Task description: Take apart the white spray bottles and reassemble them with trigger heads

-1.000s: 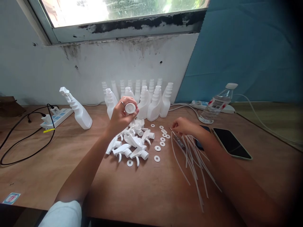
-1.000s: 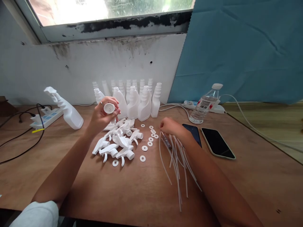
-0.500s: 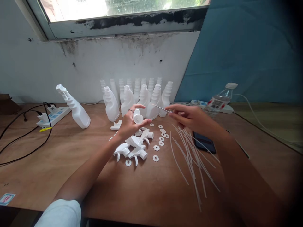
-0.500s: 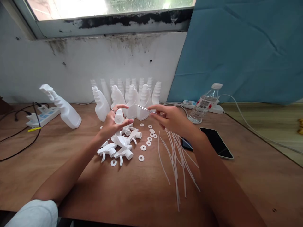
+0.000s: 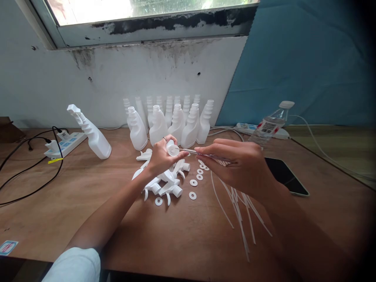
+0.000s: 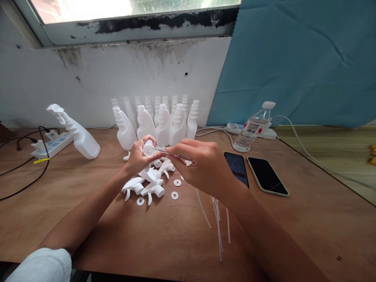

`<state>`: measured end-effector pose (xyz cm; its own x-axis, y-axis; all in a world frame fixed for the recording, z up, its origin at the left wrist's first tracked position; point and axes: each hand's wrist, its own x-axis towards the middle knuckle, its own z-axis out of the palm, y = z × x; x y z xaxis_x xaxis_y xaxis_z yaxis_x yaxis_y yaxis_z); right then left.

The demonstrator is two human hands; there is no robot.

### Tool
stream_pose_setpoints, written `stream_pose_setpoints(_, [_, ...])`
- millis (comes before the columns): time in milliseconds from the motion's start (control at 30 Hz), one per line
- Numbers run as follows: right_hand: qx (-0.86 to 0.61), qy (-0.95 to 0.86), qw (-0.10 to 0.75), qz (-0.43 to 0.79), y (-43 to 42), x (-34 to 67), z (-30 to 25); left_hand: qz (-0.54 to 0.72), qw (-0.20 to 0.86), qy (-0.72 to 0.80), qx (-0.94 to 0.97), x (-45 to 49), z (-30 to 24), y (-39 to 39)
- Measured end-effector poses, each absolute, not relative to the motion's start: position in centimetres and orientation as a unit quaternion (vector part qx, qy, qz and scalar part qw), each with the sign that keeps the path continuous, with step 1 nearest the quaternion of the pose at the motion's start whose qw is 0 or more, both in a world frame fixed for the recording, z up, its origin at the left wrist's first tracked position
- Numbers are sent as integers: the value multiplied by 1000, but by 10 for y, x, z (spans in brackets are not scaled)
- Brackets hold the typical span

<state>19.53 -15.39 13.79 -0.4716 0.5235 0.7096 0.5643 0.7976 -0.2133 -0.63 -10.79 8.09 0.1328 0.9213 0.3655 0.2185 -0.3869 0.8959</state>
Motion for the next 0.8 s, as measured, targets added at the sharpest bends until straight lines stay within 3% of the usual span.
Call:
stream_pose_setpoints(267, [-305,-850,335,-267,-173,174,124,498,267,472,676,-1,77,-111])
stream_pose_setpoints(333, [-293,-852,331,-280,-175,172,123,496,248,485,677,0,78,-113])
stream_pose_setpoints(533, [-316,-862,392,-57,-163,189,134,475,236,490,692,2,85,-122])
stream_pose_setpoints(633, [-323,-863,388,-23,-158,196,138,470,249,490,690,4,84,-124])
stream_pose_setpoints(800, [-325,-860,387,66,-153,204,142,442,352,455,688,5,83,-122])
